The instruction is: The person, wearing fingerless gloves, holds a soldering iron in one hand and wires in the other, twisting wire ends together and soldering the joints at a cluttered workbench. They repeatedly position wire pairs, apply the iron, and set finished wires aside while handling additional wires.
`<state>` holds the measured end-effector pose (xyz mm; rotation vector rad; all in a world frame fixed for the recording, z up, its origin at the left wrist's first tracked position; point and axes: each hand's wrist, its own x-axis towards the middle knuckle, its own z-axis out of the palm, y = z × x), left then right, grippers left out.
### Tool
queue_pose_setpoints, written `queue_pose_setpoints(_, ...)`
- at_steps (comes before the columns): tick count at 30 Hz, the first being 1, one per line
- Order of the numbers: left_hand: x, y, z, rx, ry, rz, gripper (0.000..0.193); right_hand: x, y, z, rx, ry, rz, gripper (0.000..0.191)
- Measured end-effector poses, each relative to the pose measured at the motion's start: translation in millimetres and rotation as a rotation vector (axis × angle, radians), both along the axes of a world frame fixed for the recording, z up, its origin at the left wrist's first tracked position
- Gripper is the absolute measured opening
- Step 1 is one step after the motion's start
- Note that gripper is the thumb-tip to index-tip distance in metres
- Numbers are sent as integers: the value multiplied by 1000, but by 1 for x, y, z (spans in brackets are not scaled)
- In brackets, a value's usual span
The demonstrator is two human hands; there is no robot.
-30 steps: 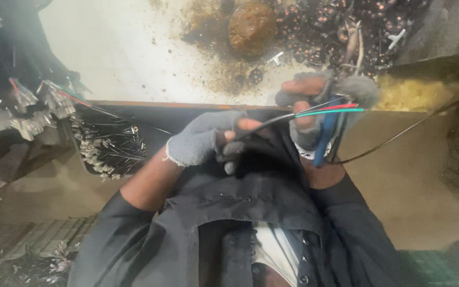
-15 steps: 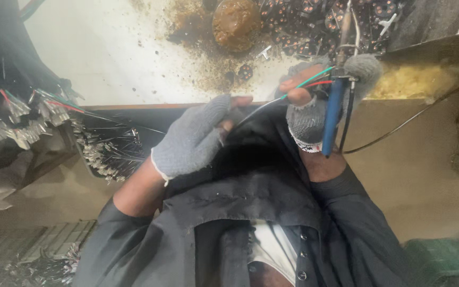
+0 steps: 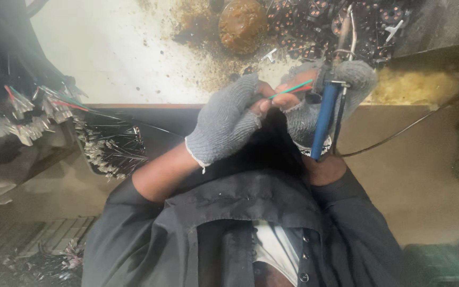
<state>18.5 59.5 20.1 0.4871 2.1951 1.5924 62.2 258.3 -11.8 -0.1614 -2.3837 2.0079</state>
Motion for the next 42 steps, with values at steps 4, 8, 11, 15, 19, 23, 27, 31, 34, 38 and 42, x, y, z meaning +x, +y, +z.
queue_pose_setpoints(4, -1, 0, -2, 34, -56, 27, 18, 0, 0, 0, 2, -8, 1, 18)
queue_pose_setpoints(8, -3, -1, -5, 97, -123, 40, 18, -2, 0, -2, 18, -23, 14, 16)
queue_pose_setpoints(11, -4, -3, -4, 131, -156, 32, 18, -3, 0, -4, 62, 37, 20, 17)
queue_pose_setpoints(15, -6, -3, -4, 73, -90, 27, 21, -1, 3, -5, 128, 80, 32, 17)
queue_pose_setpoints(19, -6, -5, -8, 125, -133, 29, 21, -1, 4, -6, 177, 126, 37, 18)
queue_pose_setpoints(23, -6, -7, -14, 93, -6, 47, 24, -2, 3, -3, 169, 114, 42, 19)
queue_pose_setpoints(27, -6, -7, -17, 105, -32, 30, 24, 0, 2, 4, 122, 56, 43, 20)
queue_pose_setpoints(31, -8, -6, -16, 95, -91, 27, 25, -1, 3, 6, 129, 51, 47, 21)
queue_pose_setpoints(34, -9, -5, -14, 90, -133, 29, 26, -2, 3, 6, 120, 49, 49, 21)
queue_pose_setpoints(38, -10, -6, -14, 81, -89, 16, 24, -2, 3, 6, 105, 48, 49, 22)
queue_pose_setpoints(42, -10, -6, -15, 100, -150, 16, 24, -2, 2, 7, 98, 47, 45, 22)
